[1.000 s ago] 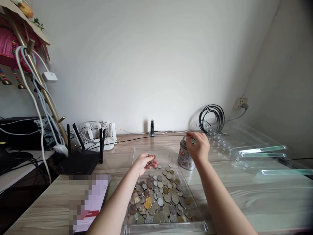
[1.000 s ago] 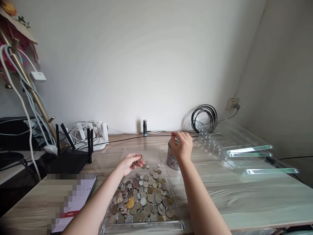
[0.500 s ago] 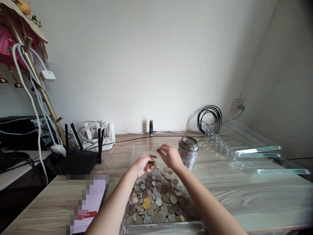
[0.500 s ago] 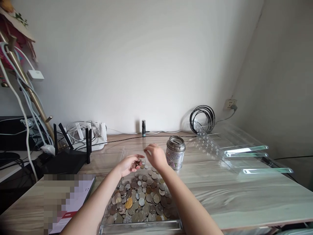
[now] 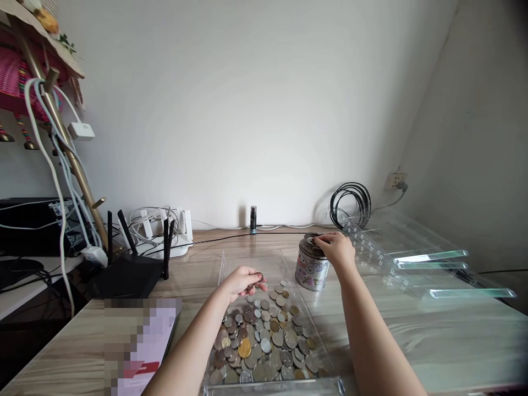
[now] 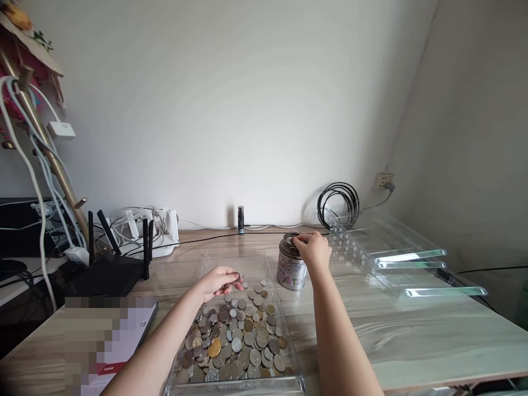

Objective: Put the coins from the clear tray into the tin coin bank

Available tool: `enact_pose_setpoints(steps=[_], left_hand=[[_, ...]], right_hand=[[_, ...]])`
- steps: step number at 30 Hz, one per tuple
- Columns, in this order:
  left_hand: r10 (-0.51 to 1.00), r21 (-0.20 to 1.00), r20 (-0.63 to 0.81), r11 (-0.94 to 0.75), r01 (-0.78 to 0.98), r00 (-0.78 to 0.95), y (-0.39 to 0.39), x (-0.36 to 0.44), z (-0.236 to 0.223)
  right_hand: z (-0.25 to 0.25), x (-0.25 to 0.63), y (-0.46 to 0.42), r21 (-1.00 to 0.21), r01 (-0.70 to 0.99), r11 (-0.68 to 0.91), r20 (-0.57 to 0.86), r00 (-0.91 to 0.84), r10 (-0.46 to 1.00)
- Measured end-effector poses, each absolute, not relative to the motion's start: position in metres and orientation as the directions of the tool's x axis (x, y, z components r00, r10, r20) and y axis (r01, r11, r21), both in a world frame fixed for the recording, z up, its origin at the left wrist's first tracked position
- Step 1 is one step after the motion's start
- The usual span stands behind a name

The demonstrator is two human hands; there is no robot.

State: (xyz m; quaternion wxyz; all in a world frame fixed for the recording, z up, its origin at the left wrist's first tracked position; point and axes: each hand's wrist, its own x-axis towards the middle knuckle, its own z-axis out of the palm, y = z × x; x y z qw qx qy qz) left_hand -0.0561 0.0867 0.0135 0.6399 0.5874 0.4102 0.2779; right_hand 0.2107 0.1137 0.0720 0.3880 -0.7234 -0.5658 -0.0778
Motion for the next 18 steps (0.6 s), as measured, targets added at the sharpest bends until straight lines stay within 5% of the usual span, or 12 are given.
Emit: enact_pose_setpoints(steps=[7,11,14,18], left_hand=[[0.837,0.98,-0.199,0.178,0.09,0.51,0.087,-0.058,0.012],[0.847,0.976,-0.199,0.217,0.02,0.493,0.09,-0.058,0.009],[0.876,0.971,-0.183,0.231,-0.054,0.446,0.094,-0.057,0.006],[0.901,0.964,-0.137,0.217,-0.154,0.412,0.096,-0.057,0.005]], right_hand=[[0.076,0.214,0.113,-0.435,0.898,-0.069,0.526,0.316,0.79],[0.082,0.193,0.099,-0.396,0.915,0.077,0.752,0.275,0.599],[0.083,0.16,0.084,-0.324,0.892,0.316,0.827,0.104,0.553],[0.068,0.116,0.076,-0.25,0.806,0.536,0.64,-0.278,0.717]])
